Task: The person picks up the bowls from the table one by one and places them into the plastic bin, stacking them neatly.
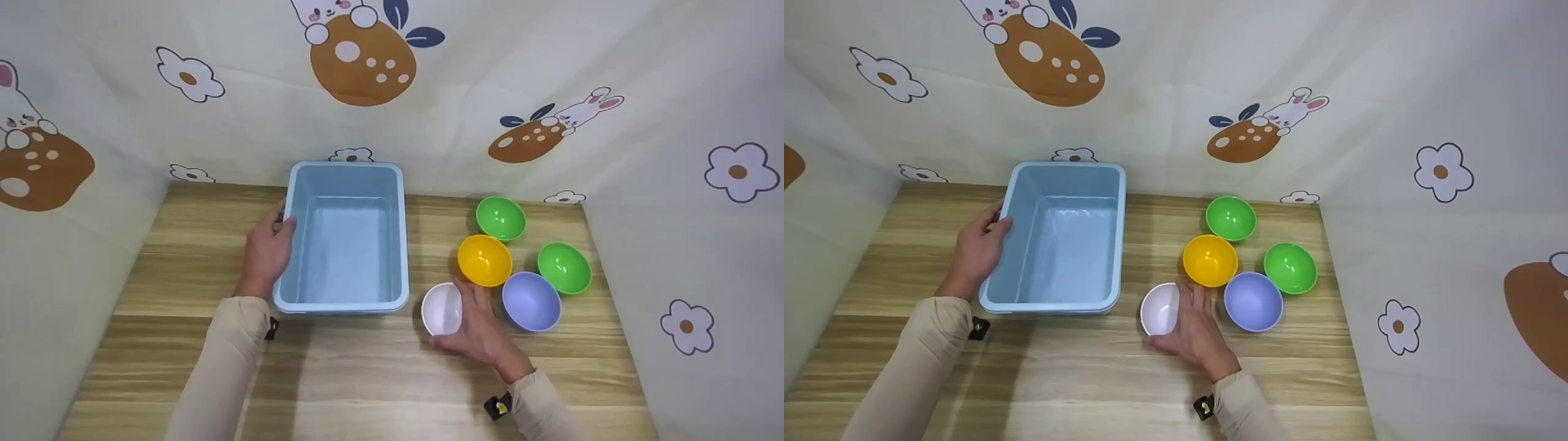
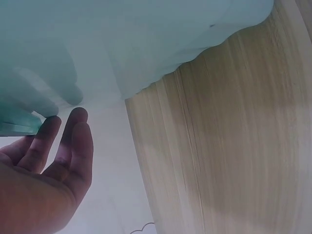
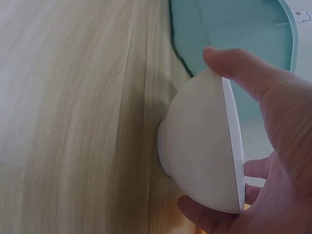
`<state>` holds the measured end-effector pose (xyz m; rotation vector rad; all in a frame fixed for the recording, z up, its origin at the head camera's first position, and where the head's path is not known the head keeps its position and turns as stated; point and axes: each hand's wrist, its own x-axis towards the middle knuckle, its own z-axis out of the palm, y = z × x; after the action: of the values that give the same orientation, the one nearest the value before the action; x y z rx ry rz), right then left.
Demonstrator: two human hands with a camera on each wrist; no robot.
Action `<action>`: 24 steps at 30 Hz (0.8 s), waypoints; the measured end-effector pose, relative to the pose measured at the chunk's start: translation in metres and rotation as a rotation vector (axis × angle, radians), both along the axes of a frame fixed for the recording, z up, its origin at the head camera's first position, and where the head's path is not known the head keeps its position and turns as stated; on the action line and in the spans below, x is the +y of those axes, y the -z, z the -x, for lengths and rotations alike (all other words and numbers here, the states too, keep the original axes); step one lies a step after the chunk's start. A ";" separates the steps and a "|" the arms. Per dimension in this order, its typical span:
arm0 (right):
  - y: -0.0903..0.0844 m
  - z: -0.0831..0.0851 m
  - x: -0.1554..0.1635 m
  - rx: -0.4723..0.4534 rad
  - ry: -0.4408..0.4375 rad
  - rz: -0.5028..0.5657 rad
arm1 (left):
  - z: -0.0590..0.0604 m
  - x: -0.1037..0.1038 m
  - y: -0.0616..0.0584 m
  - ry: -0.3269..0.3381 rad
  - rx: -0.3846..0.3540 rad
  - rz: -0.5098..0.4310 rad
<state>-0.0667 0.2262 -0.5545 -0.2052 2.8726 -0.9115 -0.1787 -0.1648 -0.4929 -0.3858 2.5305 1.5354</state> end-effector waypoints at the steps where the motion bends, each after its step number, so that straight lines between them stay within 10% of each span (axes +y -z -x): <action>1: 0.000 0.000 0.000 0.001 0.001 -0.003 | 0.000 0.000 0.000 -0.001 -0.002 -0.003; 24: -0.054 0.016 0.012 0.007 -0.027 0.020 | 0.001 0.006 0.000 -0.019 0.002 0.027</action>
<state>-0.0826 0.2386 -0.5003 -0.2486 2.8611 -0.9375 -0.1793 -0.1586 -0.4925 -0.4135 2.5586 1.5108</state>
